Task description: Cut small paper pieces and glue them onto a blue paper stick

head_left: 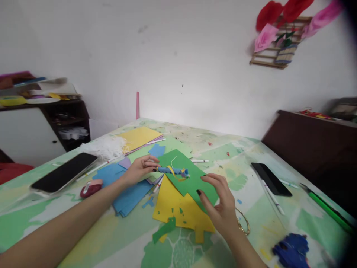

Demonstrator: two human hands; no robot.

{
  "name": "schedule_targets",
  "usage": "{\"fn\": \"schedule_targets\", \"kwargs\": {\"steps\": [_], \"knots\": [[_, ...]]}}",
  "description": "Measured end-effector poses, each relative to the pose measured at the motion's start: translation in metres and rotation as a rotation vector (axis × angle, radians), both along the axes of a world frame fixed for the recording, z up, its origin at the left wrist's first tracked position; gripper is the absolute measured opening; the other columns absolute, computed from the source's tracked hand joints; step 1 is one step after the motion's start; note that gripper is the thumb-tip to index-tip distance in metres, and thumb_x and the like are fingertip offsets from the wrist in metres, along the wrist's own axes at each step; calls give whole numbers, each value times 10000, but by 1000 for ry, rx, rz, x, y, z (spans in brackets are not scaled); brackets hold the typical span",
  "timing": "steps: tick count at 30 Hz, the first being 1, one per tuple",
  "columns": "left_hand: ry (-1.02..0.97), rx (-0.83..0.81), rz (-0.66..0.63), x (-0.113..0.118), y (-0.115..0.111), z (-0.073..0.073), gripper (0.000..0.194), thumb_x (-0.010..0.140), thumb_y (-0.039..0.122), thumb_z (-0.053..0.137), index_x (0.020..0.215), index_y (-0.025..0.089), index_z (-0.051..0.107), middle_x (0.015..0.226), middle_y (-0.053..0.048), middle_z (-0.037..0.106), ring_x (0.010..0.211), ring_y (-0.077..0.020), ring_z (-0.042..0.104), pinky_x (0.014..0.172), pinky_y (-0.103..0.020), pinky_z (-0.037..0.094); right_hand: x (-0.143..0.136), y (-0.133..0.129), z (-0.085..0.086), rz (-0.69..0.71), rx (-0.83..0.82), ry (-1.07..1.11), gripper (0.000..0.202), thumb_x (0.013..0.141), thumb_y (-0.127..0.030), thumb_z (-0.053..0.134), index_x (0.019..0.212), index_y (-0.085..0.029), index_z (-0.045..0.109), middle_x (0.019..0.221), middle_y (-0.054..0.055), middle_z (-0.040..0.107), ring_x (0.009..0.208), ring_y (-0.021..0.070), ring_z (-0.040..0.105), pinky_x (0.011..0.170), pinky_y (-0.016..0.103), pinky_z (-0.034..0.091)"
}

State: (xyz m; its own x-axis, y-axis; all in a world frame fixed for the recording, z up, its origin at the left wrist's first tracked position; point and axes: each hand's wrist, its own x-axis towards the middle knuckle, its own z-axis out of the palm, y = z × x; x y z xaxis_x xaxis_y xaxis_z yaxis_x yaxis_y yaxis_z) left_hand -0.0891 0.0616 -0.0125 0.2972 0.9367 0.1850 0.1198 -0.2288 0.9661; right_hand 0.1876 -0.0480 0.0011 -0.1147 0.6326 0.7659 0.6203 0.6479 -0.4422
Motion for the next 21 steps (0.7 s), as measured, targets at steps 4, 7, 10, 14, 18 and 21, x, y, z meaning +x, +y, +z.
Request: {"fn": "schedule_targets", "kwargs": {"steps": [4, 7, 10, 14, 18, 21], "knots": [[27, -52, -7, 2, -7, -5, 293, 676, 276, 672, 931, 161, 582, 906, -96, 720, 859, -225, 672, 702, -304, 520, -11, -11, 7, 101, -24, -40, 283, 792, -120, 556, 1061, -206, 551, 1054, 97, 508, 1004, 222, 495, 836, 394, 434], [18, -74, 4, 6, -13, -2, 280, 651, 249, 677, 905, 160, 601, 884, -92, 724, 862, -228, 673, 718, -305, 523, -16, -15, 7, 144, -46, -48, 304, 796, -103, 551, 1081, -208, 546, 1064, 96, 502, 1002, 217, 496, 834, 390, 437], [15, -108, 25, 8, -18, 2, 258, 635, 241, 673, 872, 159, 608, 865, -89, 725, 849, -229, 676, 712, -302, 528, -21, -17, 7, 152, -29, -28, 310, 805, -94, 538, 1092, -210, 537, 1045, 95, 514, 979, 211, 506, 810, 380, 449], [31, -128, 23, 9, -19, 2, 274, 632, 256, 677, 881, 164, 609, 860, -83, 726, 827, -229, 679, 685, -302, 531, -25, -17, 7, 156, -14, -28, 270, 818, -89, 520, 1056, -215, 541, 1015, 88, 536, 949, 205, 518, 782, 372, 459], [10, -146, 11, 8, -19, -1, 272, 626, 241, 677, 878, 161, 612, 857, -84, 726, 810, -224, 681, 693, -304, 527, -26, -16, 5, 136, -7, -35, 220, 820, -73, 510, 995, -201, 548, 990, 87, 544, 920, 198, 520, 762, 364, 457], [7, -155, 0, 8, -19, -3, 266, 625, 223, 670, 879, 165, 615, 856, -79, 727, 815, -223, 681, 685, -299, 523, -26, -15, 4, 123, -9, -47, 190, 828, -69, 495, 955, -201, 545, 984, 85, 538, 929, 197, 515, 765, 362, 458]]}}
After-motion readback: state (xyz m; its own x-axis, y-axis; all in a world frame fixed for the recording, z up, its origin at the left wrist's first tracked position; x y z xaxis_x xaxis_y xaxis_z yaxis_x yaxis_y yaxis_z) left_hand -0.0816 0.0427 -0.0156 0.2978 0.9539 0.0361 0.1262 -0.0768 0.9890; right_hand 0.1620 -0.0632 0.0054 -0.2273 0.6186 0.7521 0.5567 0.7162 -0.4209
